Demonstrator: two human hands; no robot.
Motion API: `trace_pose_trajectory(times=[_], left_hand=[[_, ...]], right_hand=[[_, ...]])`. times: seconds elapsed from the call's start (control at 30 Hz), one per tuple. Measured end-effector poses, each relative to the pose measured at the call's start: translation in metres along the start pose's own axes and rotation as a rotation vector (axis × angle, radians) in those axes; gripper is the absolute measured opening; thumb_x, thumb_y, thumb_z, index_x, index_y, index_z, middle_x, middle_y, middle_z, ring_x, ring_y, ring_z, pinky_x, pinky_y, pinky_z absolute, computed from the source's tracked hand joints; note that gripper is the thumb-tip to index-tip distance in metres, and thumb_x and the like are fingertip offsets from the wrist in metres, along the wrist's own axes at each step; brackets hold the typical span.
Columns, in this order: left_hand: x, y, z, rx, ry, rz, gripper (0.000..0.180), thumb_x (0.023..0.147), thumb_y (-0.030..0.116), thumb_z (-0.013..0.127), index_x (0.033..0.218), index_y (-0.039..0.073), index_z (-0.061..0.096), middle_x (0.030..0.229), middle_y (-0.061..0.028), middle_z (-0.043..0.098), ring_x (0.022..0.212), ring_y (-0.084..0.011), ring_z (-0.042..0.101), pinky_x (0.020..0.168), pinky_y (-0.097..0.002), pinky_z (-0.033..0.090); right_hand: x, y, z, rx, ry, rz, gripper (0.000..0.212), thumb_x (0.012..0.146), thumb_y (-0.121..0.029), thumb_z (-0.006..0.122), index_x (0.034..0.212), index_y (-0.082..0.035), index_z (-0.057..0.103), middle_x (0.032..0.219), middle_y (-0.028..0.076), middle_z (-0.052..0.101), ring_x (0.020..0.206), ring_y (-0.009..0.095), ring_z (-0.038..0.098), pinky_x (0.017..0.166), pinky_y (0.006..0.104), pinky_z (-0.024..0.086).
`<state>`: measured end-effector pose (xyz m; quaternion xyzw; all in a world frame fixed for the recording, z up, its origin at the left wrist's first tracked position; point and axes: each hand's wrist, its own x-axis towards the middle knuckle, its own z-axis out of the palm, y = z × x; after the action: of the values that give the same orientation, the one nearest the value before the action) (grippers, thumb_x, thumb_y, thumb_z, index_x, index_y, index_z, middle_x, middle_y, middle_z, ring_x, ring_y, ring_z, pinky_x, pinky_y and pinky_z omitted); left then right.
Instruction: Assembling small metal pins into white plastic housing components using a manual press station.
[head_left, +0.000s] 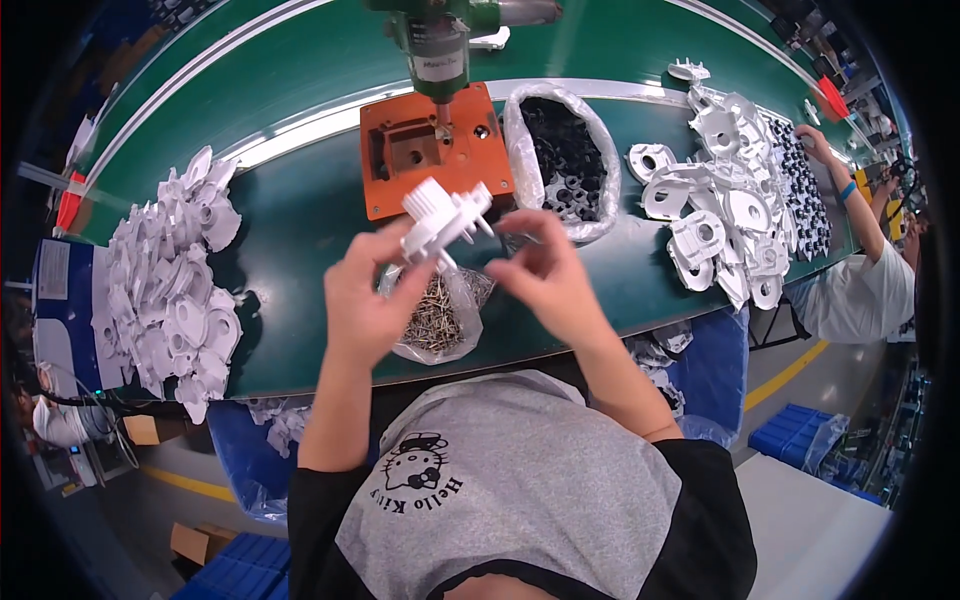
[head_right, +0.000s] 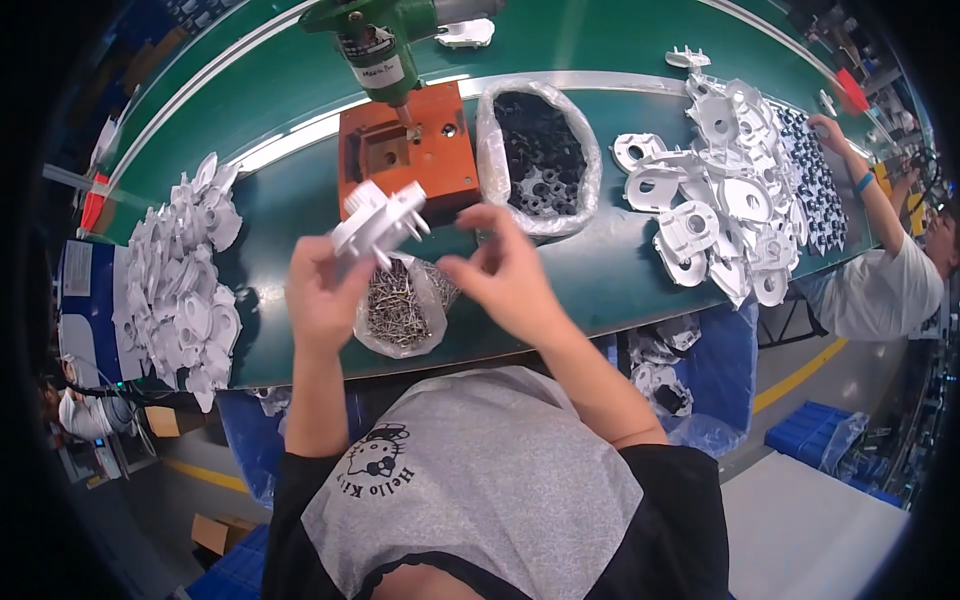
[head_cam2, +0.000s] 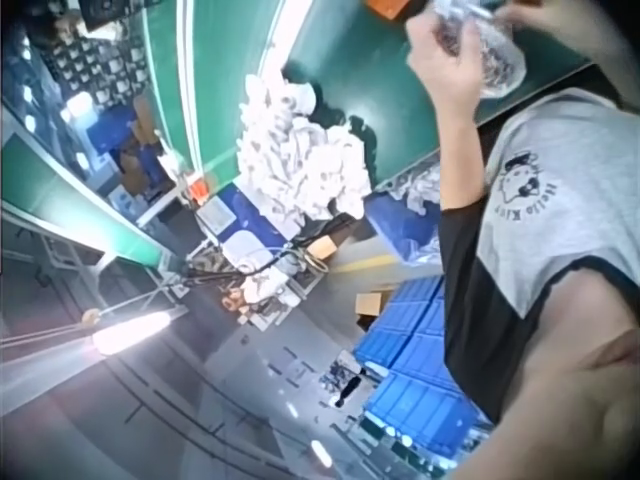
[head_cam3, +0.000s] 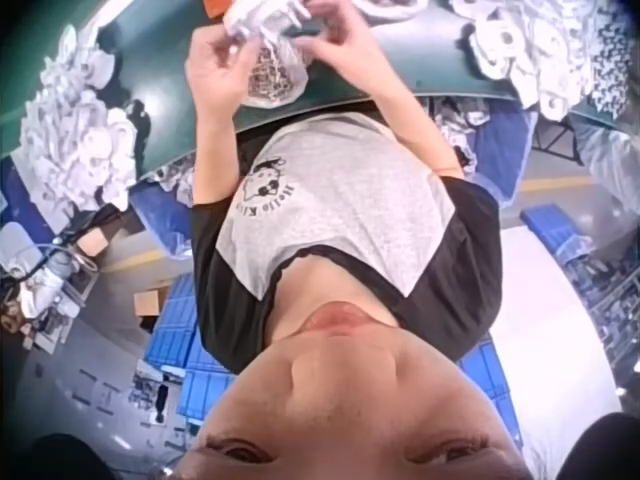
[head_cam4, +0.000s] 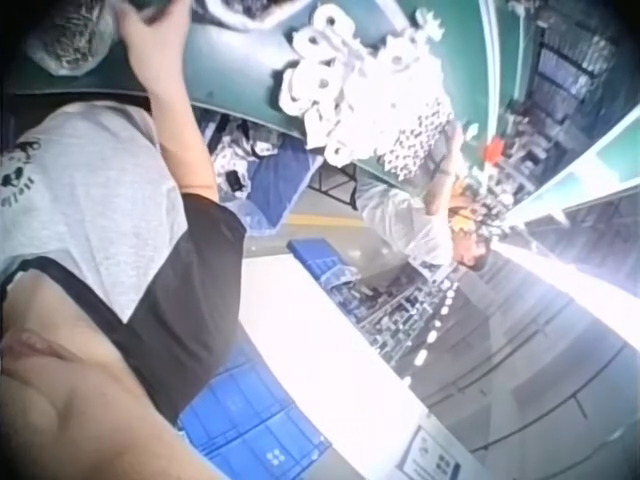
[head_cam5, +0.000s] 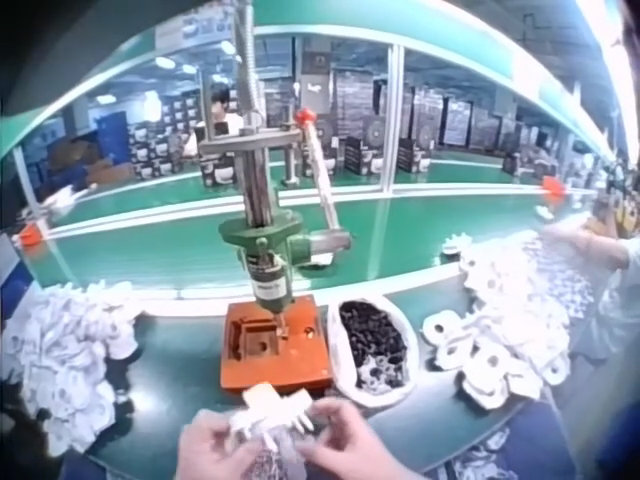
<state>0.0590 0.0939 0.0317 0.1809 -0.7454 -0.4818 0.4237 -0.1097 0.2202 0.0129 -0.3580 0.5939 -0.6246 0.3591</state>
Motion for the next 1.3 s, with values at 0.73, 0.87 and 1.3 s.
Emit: trace_pose_trajectory(times=[0.73,0.87,1.3], left_hand=[[0.092,-0.06,0.004,0.911,-0.146,0.495,0.014,0.08,0.018,0.068,0.087,0.008,0.059,0.101,-0.0141,0.065,0.097,-0.0312,0.064,0.082,-0.0397,0.053],[0.089,-0.068,0.003,0.922,-0.112,0.518,0.012,0.08,0.017,0.068,0.085,0.008,0.062,0.103,-0.0134,0.065,0.098,-0.0313,0.064,0.081,-0.0394,0.053],[0.08,-0.073,0.018,0.818,0.036,0.415,0.009,0.075,0.013,0.066,0.079,0.005,0.064,0.104,-0.0157,0.066,0.1,-0.0314,0.064,0.091,-0.0425,0.05]], right_hand=[[0.061,0.027,-0.085,-1.126,0.566,-0.418,0.01,0.078,-0.01,0.069,0.086,-0.006,0.065,0.114,0.014,0.056,0.104,0.032,0.053,0.091,0.0407,0.042],[0.079,0.009,-0.055,-0.877,0.417,-0.611,0.012,0.077,-0.011,0.069,0.087,-0.008,0.064,0.115,0.014,0.056,0.106,0.032,0.051,0.09,0.0431,0.039],[0.153,0.002,0.012,-0.846,0.075,-0.404,0.02,0.08,-0.017,0.066,0.088,0.002,0.067,0.112,0.015,0.059,0.108,0.032,0.051,0.09,0.0392,0.045]])
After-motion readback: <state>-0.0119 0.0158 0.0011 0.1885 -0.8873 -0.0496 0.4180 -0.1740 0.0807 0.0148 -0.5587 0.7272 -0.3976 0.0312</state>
